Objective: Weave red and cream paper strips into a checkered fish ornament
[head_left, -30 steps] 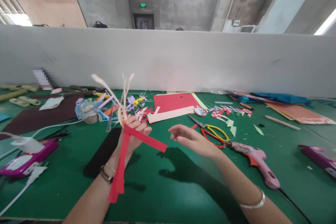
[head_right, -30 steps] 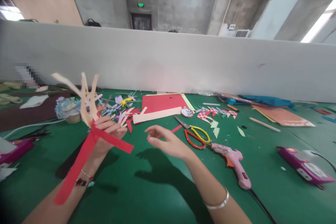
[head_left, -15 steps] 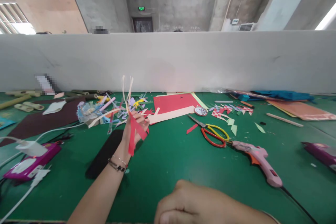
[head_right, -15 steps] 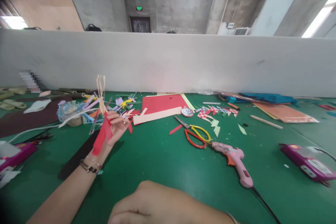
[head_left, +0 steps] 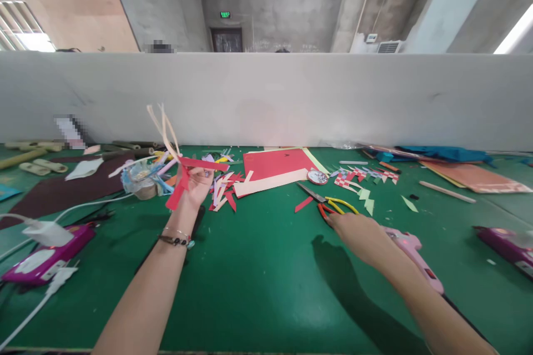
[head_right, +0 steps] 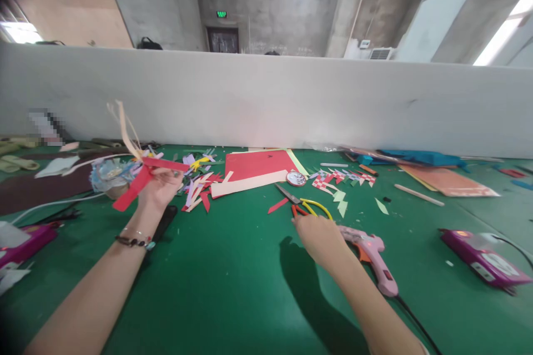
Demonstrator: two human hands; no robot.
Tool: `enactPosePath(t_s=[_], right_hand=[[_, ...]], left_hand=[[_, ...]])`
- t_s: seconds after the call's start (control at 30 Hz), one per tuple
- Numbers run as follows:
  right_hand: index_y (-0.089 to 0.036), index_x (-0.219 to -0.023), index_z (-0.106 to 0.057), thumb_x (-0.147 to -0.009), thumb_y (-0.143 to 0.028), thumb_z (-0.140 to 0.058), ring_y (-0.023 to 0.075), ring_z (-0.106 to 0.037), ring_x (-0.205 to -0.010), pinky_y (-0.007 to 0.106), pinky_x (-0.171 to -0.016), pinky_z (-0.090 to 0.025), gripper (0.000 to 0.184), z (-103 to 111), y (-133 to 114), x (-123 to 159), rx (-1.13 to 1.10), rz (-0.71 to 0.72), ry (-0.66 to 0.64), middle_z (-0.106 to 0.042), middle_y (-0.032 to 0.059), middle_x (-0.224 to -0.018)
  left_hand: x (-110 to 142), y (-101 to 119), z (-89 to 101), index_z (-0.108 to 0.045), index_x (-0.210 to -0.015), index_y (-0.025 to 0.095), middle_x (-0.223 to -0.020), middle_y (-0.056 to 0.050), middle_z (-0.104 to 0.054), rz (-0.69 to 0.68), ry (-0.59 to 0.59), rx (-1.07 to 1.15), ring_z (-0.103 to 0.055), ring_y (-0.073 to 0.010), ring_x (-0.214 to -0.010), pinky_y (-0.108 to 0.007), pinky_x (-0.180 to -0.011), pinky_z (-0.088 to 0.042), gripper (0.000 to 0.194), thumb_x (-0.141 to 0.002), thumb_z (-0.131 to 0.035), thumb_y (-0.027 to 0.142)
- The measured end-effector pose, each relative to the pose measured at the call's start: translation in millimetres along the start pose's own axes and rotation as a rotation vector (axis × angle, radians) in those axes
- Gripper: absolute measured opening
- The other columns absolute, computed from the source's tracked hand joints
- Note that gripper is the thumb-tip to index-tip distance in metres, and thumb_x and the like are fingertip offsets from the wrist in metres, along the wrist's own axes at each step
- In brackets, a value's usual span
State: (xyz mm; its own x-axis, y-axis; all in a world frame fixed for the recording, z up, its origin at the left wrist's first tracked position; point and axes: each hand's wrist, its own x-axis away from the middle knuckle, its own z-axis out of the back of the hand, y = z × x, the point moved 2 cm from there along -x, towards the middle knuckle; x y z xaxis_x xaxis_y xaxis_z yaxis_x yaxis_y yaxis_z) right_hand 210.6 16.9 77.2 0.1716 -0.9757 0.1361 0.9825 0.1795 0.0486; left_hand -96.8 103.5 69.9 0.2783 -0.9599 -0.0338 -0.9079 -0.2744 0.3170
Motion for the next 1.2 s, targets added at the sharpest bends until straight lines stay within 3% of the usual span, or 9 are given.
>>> enactPosePath(t_s=[0.17, 0.3, 0.43, 0.6, 0.67, 0.8, 0.93, 1.1, 1.2], right_hand=[[-0.022, -0.074, -0.053, -0.087, -0.046, -0.021, 0.0186, -0.044, -0.114, 0.035, -0.090, -0.037, 0.042, 10, -32, -11, -1.153, 0.507, 0.266, -0.046, 0.0055, -0.128], [-0.023, -0.065, -0.031, -0.088, -0.047, -0.009, 0.0108, -0.057, -0.067, 0.029, -0.070, -0.044, 0.040, 16, -53, -28, -1.697, 0.434, 0.275, -0.060, -0.0005, -0.081], [-0.023, -0.067, -0.030, -0.087, -0.049, -0.011, 0.0081, -0.027, -0.032, 0.022, -0.042, -0.033, 0.038, 16, -61, -41, -1.360, 0.442, 0.009, -0.027, -0.0100, -0.040], [-0.019, -0.098, -0.048, -0.070, -0.037, -0.059, 0.0117, -0.047, -0.050, 0.021, -0.047, -0.031, 0.034, 1, -56, -53, -0.613, 0.334, 0.122, -0.049, -0.0044, -0.054], [-0.020, -0.088, -0.057, -0.069, -0.028, -0.061, 0.0146, -0.053, -0.057, 0.023, -0.052, -0.033, 0.020, -3, -53, -57, -0.397, 0.288, 0.171, -0.055, 0.0004, -0.057], [-0.017, -0.060, -0.059, -0.083, -0.029, -0.041, 0.0161, -0.058, -0.060, 0.026, -0.059, -0.040, 0.032, 7, -40, -71, -0.392, 0.247, 0.198, -0.060, 0.0058, -0.058], [-0.015, -0.096, -0.059, -0.090, -0.027, -0.016, 0.0193, -0.061, -0.081, 0.034, -0.074, -0.044, 0.045, 31, -17, -87, -0.423, 0.153, 0.322, -0.066, 0.0111, -0.086], [-0.014, -0.121, -0.047, -0.079, -0.013, -0.038, 0.0330, -0.011, -0.131, 0.059, -0.099, -0.003, 0.043, 30, -5, -94, -0.213, -0.043, 0.393, -0.027, 0.0142, -0.140], [-0.011, -0.112, -0.055, -0.076, -0.006, -0.037, 0.0320, -0.007, -0.132, 0.056, -0.100, 0.004, 0.040, 19, -11, -94, -0.097, -0.075, 0.312, -0.025, 0.0134, -0.142]], left_hand=[[12, -34, 3.2, -0.054, -0.049, 0.016, -0.038, 0.007, -0.053, 0.155, -0.020, -0.110, -0.043, -0.0030, -0.029, -0.020, -0.050, -0.047, 0.046, -0.091, -0.036, 0.023], [15, -53, 8.0, -0.053, -0.049, 0.015, -0.037, 0.007, -0.052, 0.231, -0.020, -0.176, -0.046, -0.0041, -0.031, -0.019, -0.048, -0.047, 0.040, -0.087, -0.046, 0.023], [10, -53, 12.8, -0.055, -0.051, 0.015, -0.040, 0.006, -0.056, 0.239, -0.012, -0.206, -0.050, -0.0052, -0.034, -0.019, -0.049, -0.049, 0.038, -0.087, -0.045, 0.022], [6, -40, 14.8, -0.057, -0.054, 0.014, -0.046, 0.002, -0.061, 0.229, 0.004, -0.250, -0.058, -0.0093, -0.043, -0.021, -0.052, -0.051, 0.034, -0.086, -0.048, 0.024], [6, -34, 13.9, -0.057, -0.054, 0.014, -0.047, 0.001, -0.062, 0.223, -0.003, -0.264, -0.059, -0.0102, -0.045, -0.022, -0.053, -0.051, 0.033, -0.085, -0.049, 0.024], [7, -23, 13.4, -0.056, -0.052, 0.015, -0.043, 0.004, -0.060, 0.194, -0.004, -0.287, -0.057, -0.0083, -0.041, -0.019, -0.049, -0.050, 0.034, -0.085, -0.049, 0.021], [15, -17, 15.0, -0.056, -0.052, 0.015, -0.043, 0.003, -0.059, 0.217, -0.015, -0.325, -0.055, -0.0063, -0.038, -0.015, -0.045, -0.046, 0.038, -0.087, -0.043, 0.014], [28, -5, 11.0, -0.047, -0.040, 0.019, -0.027, 0.007, -0.040, 0.251, -0.135, -0.315, -0.034, -0.0052, -0.021, -0.025, -0.048, -0.045, 0.053, -0.090, -0.036, 0.030], [31, 7, 1.7, -0.048, -0.038, 0.022, -0.023, 0.011, -0.028, 0.141, -0.344, -0.311, -0.018, -0.0031, -0.018, -0.025, -0.048, -0.042, 0.053, -0.088, -0.038, 0.035]])
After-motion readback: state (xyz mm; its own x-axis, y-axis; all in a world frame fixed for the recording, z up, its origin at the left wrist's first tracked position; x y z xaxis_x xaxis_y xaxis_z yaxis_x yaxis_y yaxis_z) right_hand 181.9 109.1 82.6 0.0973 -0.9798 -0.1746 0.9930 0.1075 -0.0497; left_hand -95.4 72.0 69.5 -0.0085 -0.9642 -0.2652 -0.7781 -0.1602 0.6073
